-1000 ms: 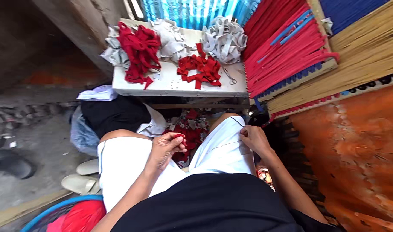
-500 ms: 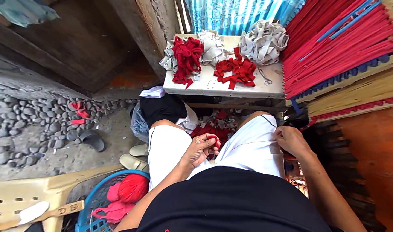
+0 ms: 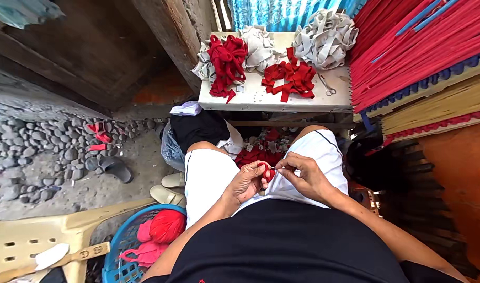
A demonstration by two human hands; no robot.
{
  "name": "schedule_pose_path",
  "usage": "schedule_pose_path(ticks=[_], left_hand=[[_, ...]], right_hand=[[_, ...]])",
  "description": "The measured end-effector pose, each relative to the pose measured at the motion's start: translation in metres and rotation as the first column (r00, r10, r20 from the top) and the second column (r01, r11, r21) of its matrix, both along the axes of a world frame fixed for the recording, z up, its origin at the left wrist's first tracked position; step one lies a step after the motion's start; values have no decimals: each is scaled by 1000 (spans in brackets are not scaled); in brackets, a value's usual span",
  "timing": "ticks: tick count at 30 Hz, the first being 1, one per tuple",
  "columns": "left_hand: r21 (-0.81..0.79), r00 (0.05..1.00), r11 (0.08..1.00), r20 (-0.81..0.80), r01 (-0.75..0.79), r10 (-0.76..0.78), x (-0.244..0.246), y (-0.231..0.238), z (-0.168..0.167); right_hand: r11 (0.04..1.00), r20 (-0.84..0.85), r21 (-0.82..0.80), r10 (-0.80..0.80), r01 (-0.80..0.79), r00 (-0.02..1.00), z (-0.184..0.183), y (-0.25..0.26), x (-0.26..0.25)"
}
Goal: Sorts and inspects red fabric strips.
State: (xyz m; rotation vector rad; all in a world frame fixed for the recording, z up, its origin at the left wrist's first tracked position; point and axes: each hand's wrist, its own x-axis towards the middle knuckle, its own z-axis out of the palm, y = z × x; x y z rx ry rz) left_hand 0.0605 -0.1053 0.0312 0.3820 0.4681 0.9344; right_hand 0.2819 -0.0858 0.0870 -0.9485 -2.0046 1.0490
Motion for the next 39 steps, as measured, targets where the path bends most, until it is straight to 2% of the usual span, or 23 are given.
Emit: schedule_pose_path(ticks=[6,15,30,39], left_hand=[[-26,996,999,87,-24,26,-1,-1,-1],[-26,992,999,120,-22,25,0,0,-2],[1,997,1000,77,29,-29,1,2,-4],[-22,991,998,117,61,-58,-1,4,-6]], right_hand=[[999,29,27,-42,41,999,0,-1,-14],[998,38,19,-66,65,997,2,-5,-18],[999,70,29,-35,33,997,4,-3,-12],[1000,46,-7,-29,29,999,0,-1,-11]])
